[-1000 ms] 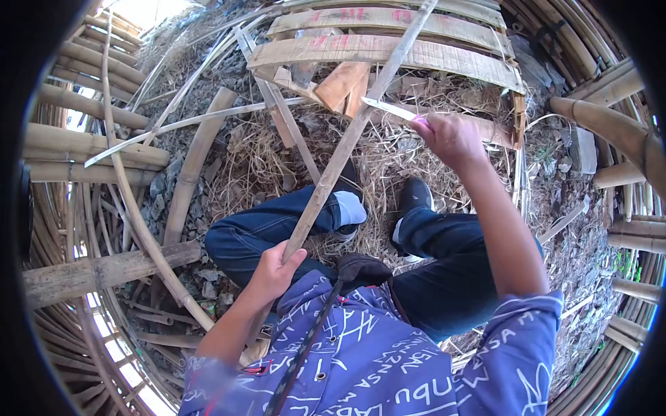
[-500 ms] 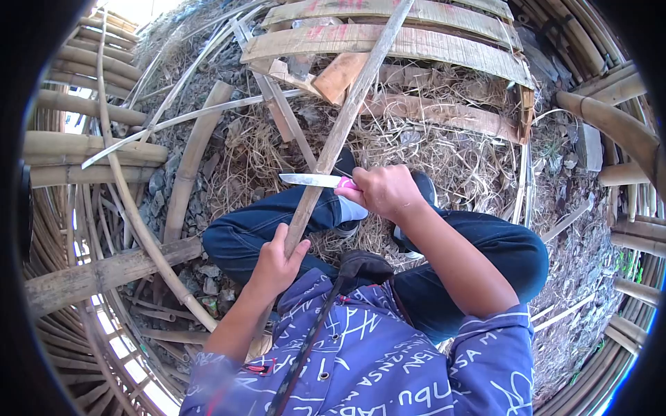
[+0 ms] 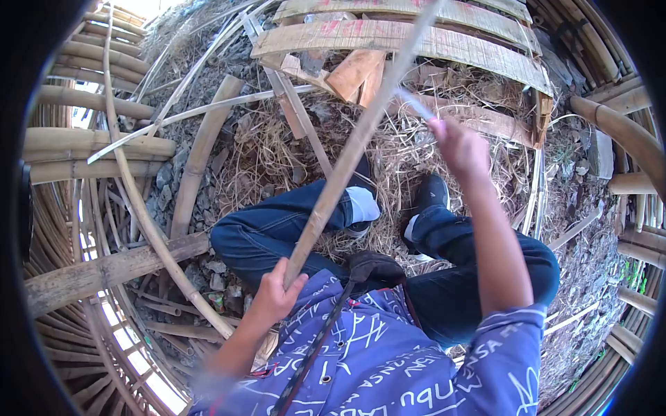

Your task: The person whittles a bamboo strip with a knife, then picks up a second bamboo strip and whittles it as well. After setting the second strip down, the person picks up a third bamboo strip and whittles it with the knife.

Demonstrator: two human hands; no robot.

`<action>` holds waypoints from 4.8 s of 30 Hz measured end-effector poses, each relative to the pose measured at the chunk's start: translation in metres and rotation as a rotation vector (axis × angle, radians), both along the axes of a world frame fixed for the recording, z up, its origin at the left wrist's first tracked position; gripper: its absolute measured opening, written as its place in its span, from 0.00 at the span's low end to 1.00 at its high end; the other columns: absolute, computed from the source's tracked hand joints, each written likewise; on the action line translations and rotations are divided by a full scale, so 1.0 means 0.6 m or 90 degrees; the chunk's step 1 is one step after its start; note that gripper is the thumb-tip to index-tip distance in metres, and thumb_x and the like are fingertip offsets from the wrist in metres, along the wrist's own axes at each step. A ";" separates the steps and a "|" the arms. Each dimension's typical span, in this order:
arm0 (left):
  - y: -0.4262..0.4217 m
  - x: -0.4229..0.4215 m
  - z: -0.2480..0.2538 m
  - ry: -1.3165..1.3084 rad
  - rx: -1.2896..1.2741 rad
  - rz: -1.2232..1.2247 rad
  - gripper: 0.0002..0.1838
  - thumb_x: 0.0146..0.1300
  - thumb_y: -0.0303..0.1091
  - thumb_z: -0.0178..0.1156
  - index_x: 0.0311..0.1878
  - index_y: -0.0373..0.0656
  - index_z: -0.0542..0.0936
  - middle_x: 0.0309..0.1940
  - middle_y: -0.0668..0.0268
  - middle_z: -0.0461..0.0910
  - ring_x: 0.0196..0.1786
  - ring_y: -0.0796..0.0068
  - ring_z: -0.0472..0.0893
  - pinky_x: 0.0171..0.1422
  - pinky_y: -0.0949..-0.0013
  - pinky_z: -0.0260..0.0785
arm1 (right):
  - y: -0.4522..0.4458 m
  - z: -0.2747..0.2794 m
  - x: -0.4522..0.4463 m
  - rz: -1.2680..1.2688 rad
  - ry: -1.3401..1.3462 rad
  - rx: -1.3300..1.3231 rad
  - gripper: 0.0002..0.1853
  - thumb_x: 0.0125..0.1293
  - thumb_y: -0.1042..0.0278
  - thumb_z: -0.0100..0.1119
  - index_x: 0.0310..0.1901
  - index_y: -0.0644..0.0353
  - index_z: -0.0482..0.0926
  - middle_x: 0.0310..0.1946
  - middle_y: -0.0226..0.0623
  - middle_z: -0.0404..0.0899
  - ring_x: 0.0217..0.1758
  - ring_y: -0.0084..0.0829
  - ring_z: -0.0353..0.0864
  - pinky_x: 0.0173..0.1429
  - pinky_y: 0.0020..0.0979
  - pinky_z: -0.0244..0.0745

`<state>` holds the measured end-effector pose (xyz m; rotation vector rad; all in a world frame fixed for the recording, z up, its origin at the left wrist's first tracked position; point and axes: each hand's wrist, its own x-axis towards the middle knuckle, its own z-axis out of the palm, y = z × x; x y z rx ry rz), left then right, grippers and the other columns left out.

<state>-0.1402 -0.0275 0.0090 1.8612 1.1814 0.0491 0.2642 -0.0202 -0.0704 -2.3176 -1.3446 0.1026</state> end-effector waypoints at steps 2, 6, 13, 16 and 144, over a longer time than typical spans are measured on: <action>0.018 0.014 0.010 -0.006 -0.002 0.043 0.20 0.66 0.44 0.60 0.39 0.34 0.67 0.19 0.43 0.73 0.30 0.38 0.78 0.27 0.57 0.67 | 0.000 0.001 -0.077 0.046 0.052 0.049 0.21 0.70 0.48 0.51 0.29 0.57 0.81 0.16 0.46 0.77 0.22 0.48 0.80 0.26 0.44 0.72; 0.051 0.012 0.008 -0.015 0.015 0.075 0.20 0.68 0.45 0.58 0.38 0.35 0.66 0.17 0.47 0.71 0.25 0.41 0.77 0.25 0.58 0.64 | -0.006 0.013 -0.138 0.019 0.176 0.005 0.24 0.68 0.45 0.52 0.27 0.59 0.80 0.17 0.48 0.76 0.24 0.52 0.79 0.30 0.47 0.72; 0.051 0.022 -0.018 -0.003 0.110 0.000 0.19 0.67 0.45 0.59 0.36 0.37 0.66 0.16 0.48 0.73 0.24 0.43 0.78 0.23 0.55 0.65 | -0.028 0.072 -0.195 0.029 0.437 0.043 0.22 0.69 0.50 0.53 0.26 0.61 0.78 0.14 0.45 0.73 0.18 0.46 0.76 0.26 0.40 0.69; 0.046 0.024 -0.021 0.001 0.137 -0.016 0.19 0.66 0.45 0.60 0.34 0.37 0.67 0.15 0.49 0.73 0.24 0.44 0.79 0.22 0.55 0.66 | -0.023 0.060 -0.228 0.152 0.188 0.057 0.24 0.65 0.45 0.57 0.20 0.57 0.75 0.13 0.43 0.73 0.18 0.45 0.78 0.23 0.43 0.71; -0.006 -0.031 0.015 -0.002 0.104 0.012 0.20 0.67 0.44 0.59 0.32 0.35 0.68 0.16 0.46 0.74 0.24 0.43 0.78 0.24 0.54 0.66 | -0.039 0.068 -0.159 0.072 0.027 0.038 0.20 0.65 0.47 0.58 0.26 0.55 0.79 0.14 0.42 0.76 0.19 0.46 0.79 0.22 0.42 0.72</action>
